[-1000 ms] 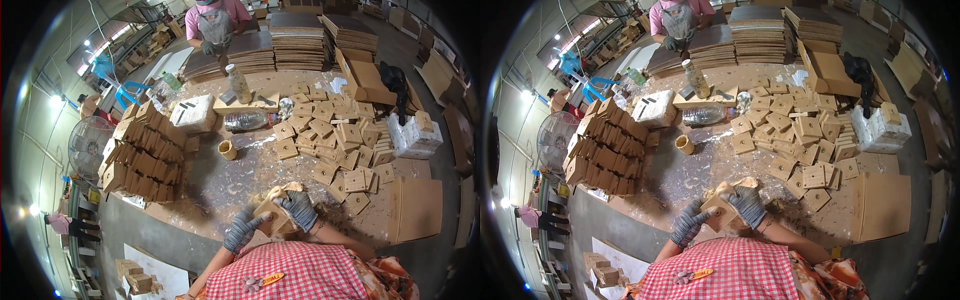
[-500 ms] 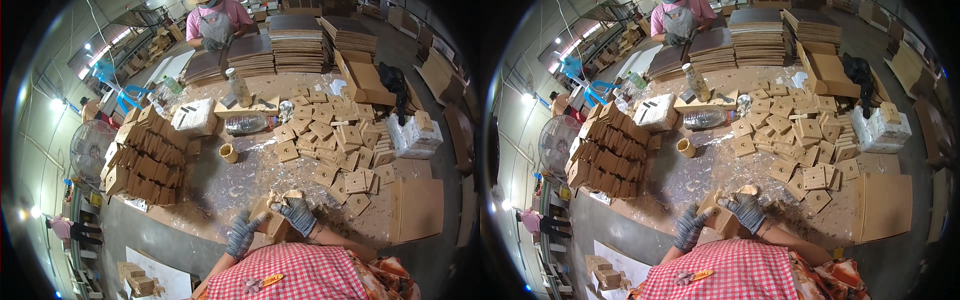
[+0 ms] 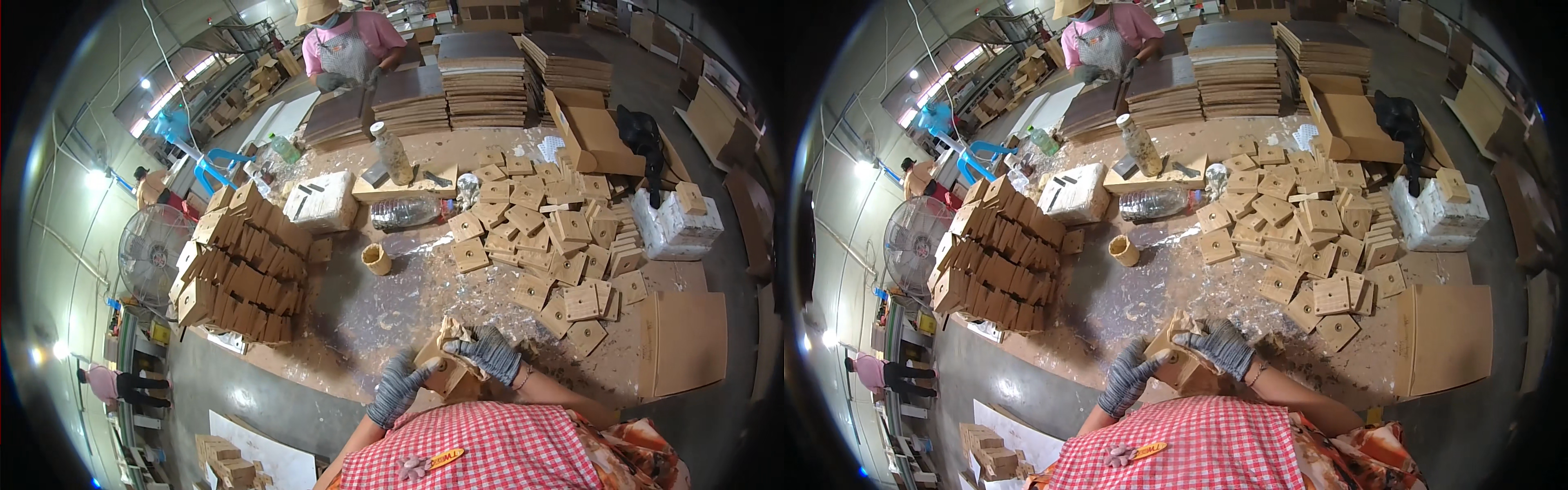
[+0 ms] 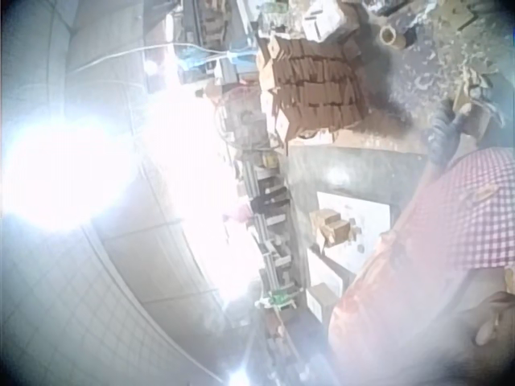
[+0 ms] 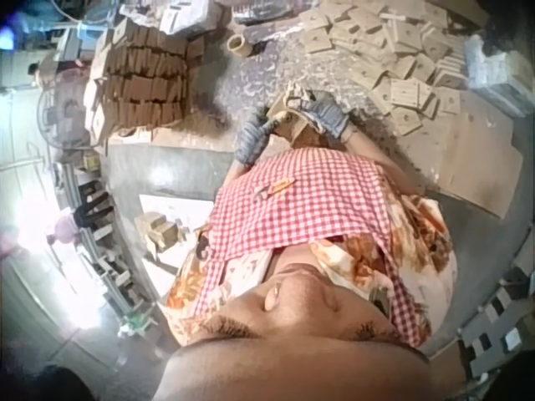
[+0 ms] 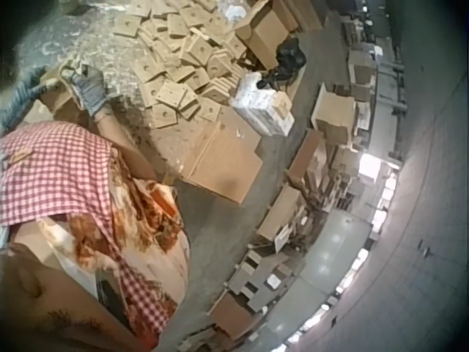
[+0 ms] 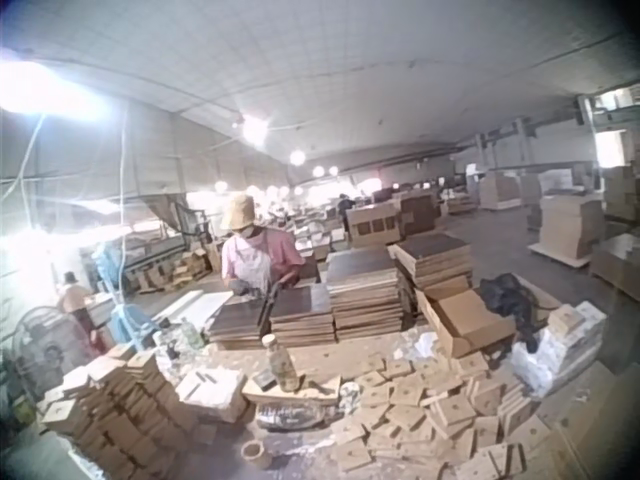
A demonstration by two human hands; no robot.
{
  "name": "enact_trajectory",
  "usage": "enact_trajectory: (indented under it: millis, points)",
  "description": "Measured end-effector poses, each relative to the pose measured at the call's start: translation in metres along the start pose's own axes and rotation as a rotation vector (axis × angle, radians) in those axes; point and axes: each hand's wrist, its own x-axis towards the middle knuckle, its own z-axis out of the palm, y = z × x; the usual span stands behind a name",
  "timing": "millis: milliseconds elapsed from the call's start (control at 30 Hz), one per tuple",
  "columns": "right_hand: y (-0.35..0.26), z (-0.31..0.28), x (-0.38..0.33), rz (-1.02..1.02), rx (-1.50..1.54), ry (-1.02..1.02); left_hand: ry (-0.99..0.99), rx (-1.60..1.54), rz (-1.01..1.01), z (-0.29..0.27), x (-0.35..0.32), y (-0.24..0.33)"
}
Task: The person picks up square wooden blocks with holes from a table and places them onto stacks, occasionally wiping or handling a piece of cloth.
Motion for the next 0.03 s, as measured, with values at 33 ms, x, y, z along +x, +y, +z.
enact_trajectory:
  millis: [33]
  points:
    - [-0.0004,-0.0010,0.0026,-0.001,-0.021,-0.008,-0.002,0.051,-0.032,-0.0016,0.0009,0.0012]
